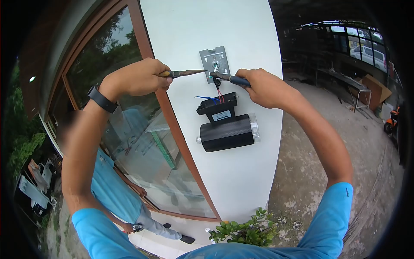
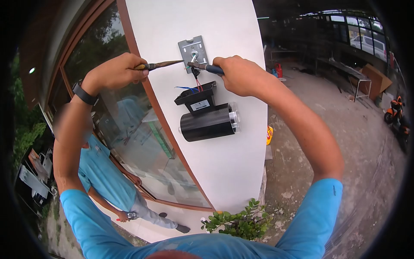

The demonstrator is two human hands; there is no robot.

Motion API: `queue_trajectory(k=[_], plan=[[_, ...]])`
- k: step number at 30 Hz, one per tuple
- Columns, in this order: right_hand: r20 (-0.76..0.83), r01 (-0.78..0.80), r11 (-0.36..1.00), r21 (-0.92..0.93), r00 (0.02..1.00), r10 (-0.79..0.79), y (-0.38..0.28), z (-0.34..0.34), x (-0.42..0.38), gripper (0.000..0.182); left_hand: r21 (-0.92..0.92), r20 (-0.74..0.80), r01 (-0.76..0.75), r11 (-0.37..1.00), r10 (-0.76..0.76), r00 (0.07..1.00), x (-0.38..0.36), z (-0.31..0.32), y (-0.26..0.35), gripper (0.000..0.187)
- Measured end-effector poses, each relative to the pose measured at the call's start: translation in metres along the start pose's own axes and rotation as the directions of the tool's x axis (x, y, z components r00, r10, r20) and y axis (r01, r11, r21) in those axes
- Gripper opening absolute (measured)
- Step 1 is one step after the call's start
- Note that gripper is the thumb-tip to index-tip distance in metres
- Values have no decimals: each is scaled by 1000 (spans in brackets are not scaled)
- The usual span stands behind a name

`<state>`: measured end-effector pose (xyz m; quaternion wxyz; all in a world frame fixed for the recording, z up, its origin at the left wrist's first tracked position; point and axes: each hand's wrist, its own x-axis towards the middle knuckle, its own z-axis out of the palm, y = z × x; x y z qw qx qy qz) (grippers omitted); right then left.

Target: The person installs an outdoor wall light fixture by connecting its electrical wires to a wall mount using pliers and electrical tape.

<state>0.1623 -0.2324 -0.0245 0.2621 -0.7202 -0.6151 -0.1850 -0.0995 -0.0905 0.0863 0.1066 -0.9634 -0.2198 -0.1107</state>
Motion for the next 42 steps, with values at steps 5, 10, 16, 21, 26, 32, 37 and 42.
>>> queue_trajectory(k=[5,10,16,21,26,32,37,42], plan=[[4,7,1000,-7,1000,-7,0,-1,1,34,18,56,24,1000,-25,998,6,5,-3,33],[-20,20,1000,-5,1000,-20,5,4,3,34,-10,62,37,999,-37,997,9,5,-3,33],[1,2,1000,-4,1000,-2,-1,-1,0,34,1,95,0,1000,0,995,14,2,-5,31],[-13,15,1000,-4,1000,-15,2,2,1,34,-28,78,7,1000,-5,997,14,3,-5,30],[24,-28,1000,-5,999,28,-6,-4,-2,34,-24,106,-1,1000,3,994,17,1,-4,29],[-4,2,1000,-3,1000,-2,0,1,1,35,57,77,-51,997,46,996,17,4,-6,29],[-9,16,1000,9,1000,-16,3,2,2,36,239,-49,-64,969,78,996,2,12,9,24],[0,1,1000,-5,1000,-1,-1,0,1,37,429,-152,-129,894,213,965,-5,29,10,15]])
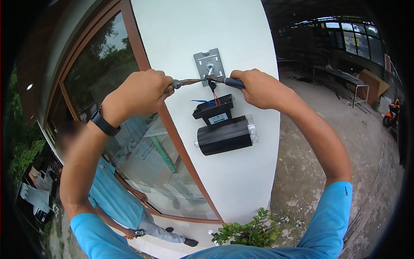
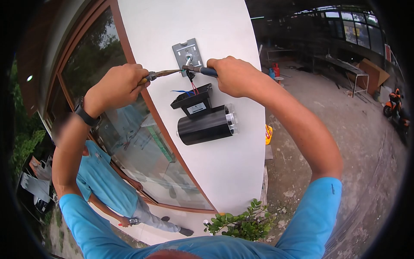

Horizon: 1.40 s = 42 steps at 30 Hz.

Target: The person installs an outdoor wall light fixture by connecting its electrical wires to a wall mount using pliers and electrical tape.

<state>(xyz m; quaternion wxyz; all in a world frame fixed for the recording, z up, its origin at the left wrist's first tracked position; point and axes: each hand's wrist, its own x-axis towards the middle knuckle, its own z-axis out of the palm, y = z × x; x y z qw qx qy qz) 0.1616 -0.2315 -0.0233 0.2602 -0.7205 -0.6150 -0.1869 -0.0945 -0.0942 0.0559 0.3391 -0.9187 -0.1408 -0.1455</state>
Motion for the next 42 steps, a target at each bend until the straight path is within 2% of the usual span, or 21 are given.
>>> queue_trajectory(k=[3,6,15,18,21,24,26,29,30,31,33,36,39,42], plan=[[-5,3,1000,-4,1000,-3,-1,0,1,38,102,-76,0,995,8,997,-7,1,16,11],[-21,-7,1000,11,1000,7,-2,2,-1,38,120,-128,5,993,10,992,-12,7,24,9],[-21,46,991,122,999,-44,5,9,5,33,356,-214,38,934,41,976,-22,26,44,7],[108,-64,980,188,993,45,-7,-3,1,30,328,-237,1,945,82,968,-25,26,47,7],[170,-198,830,522,977,126,-20,-7,9,33,277,-154,-144,950,191,969,-27,54,65,10],[272,-219,865,451,957,100,-15,-22,12,37,211,-257,27,977,29,966,-27,36,49,9],[285,-258,815,519,951,120,-11,-23,14,38,145,-251,116,983,-77,965,-31,31,44,6],[311,-273,760,590,945,99,1,-20,17,42,-102,-310,118,988,-144,940,-36,45,28,9],[309,-274,758,591,946,102,2,-20,17,42,-251,-183,141,958,-190,965,-35,38,23,21],[305,-272,760,590,947,103,3,-19,16,42,-495,-122,121,860,-207,971,-34,48,15,23],[290,-273,766,582,950,119,1,-19,14,42,-862,-7,91,499,-193,981,-28,72,0,27],[267,-256,777,575,957,117,0,-16,16,39,-966,217,228,121,-98,971,-20,78,-6,33],[269,-262,770,581,955,122,1,-12,19,30,-966,215,207,-155,-33,976,-11,85,-5,32],[265,-259,759,598,957,117,2,-8,19,25,-964,185,189,-188,37,982,-5,95,-13,32]])
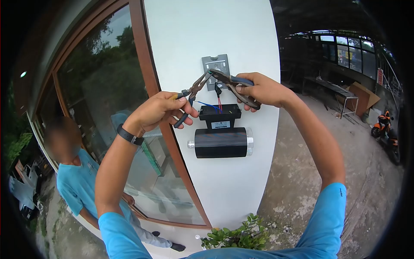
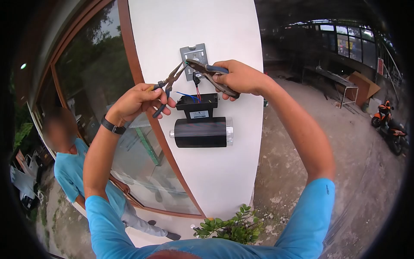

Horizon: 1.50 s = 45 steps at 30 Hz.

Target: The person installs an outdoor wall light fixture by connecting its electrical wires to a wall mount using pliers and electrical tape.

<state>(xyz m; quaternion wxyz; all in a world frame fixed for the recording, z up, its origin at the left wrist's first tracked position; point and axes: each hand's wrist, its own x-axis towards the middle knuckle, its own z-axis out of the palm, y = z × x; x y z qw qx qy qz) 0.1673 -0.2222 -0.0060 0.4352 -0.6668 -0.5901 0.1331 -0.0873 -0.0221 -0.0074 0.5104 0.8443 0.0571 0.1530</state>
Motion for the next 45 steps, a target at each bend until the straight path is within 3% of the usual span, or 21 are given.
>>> queue_trajectory(k=[15,17,23,26,29,31,33,35,38,41,44,45], plan=[[-56,12,1000,-22,998,-13,0,12,-3,19,-246,47,-32,969,45,998,7,-11,-17,37],[-46,3,999,-38,999,-5,-1,11,-3,25,-276,65,-48,960,69,996,9,-13,-19,37],[-66,28,995,-94,997,-34,2,15,-2,24,-217,-27,-8,976,2,1000,5,2,-9,37],[-88,28,992,-120,995,-39,0,17,-5,23,-305,4,-25,952,27,1000,9,-6,-19,32],[-89,25,993,-112,995,-35,2,18,-4,23,-197,-60,22,980,-35,998,6,-3,-13,30],[-89,15,994,-105,996,-24,2,17,-3,24,160,-183,3,987,27,983,4,9,-6,29],[-88,-4,994,-108,996,-6,0,15,-3,25,568,-244,0,823,168,955,2,14,-1,27],[-67,-9,994,-109,998,2,-2,12,-2,26,904,-192,28,428,346,918,0,14,2,26],[-51,-21,994,-108,999,16,-6,9,-4,28,992,-44,-37,121,601,798,1,8,-7,20],[-22,-38,998,-56,999,37,-4,6,-2,29,999,-6,25,-24,593,805,2,1,-2,17],[-16,-77,997,10,997,77,-4,7,-3,30,990,87,6,-138,661,745,8,-6,-7,16],[-20,-91,995,31,996,92,-5,7,-4,30,1000,22,-6,-28,617,786,8,-4,-6,17]])
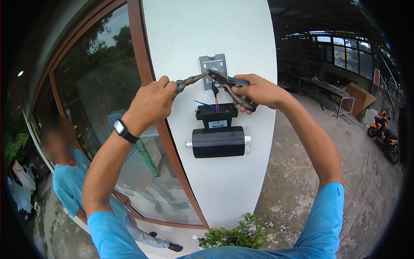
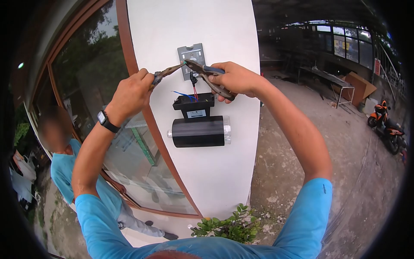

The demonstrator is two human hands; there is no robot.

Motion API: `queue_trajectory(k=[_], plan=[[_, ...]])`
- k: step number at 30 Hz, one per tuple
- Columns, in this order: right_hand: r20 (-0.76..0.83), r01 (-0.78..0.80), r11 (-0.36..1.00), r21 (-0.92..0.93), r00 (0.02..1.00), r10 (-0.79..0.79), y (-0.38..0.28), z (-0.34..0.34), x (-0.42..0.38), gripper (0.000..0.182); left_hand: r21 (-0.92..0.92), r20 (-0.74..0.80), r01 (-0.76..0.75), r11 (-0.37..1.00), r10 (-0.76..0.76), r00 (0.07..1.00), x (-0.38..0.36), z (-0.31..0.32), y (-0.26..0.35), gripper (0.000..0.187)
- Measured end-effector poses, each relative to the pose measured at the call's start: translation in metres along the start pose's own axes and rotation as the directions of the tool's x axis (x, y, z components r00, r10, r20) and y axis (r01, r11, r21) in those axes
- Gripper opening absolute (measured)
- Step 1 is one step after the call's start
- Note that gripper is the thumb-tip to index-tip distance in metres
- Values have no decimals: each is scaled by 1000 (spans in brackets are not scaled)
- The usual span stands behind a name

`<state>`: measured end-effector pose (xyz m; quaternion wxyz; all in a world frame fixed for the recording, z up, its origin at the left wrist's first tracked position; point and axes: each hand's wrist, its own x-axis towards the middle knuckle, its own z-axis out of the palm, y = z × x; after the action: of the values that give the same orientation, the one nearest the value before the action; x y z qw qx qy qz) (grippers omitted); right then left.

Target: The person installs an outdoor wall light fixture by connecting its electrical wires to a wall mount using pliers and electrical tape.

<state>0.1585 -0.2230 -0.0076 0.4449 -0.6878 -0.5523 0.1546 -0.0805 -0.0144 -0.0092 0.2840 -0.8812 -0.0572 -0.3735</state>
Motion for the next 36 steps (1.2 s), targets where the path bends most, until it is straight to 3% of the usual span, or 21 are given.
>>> queue_trajectory(k=[2,3,5,14,17,20,21,22,23,26,27,30,33,36], plan=[[21,23,1000,18,1000,-23,4,0,1,30,-172,137,133,976,-110,984,1,-4,8,18],[29,37,999,26,999,-37,5,-1,3,29,-413,245,275,868,-184,952,-1,-1,9,21],[20,67,997,29,998,-67,8,1,5,25,-725,493,536,433,-217,842,-6,11,8,28],[-23,99,994,-56,995,-100,7,8,1,23,-749,658,661,-28,-141,740,-4,-9,18,34],[-53,106,988,-110,992,-112,5,12,-2,23,-739,672,671,-60,-140,727,-1,-5,15,33],[-54,115,983,-146,991,-124,3,12,-1,24,-714,669,697,67,-230,707,-1,-4,16,28],[-53,118,981,-155,990,-128,3,11,-1,25,-671,477,561,485,-297,827,-3,-2,16,23],[-40,100,986,-132,994,-106,0,9,-2,25,-457,266,356,815,-257,929,-5,0,18,19],[-28,81,991,-110,996,-85,-4,6,-4,25,-118,82,128,985,-119,990,-5,0,19,15],[19,35,999,-24,999,-35,-10,-4,-4,24,74,29,15,997,-17,999,2,-4,4,13],[39,18,1000,7,999,-19,-10,-7,-4,24,150,-29,-78,986,83,996,4,-1,-5,11],[139,4,994,106,990,-19,-2,-17,5,27,199,-69,-170,965,187,980,13,1,-21,12],[233,-15,955,295,971,-57,10,-20,13,32,63,-109,-188,980,194,975,19,13,-27,13],[269,-47,914,404,961,-69,12,-20,11,34,-106,-91,-87,991,77,993,16,29,-17,13]])
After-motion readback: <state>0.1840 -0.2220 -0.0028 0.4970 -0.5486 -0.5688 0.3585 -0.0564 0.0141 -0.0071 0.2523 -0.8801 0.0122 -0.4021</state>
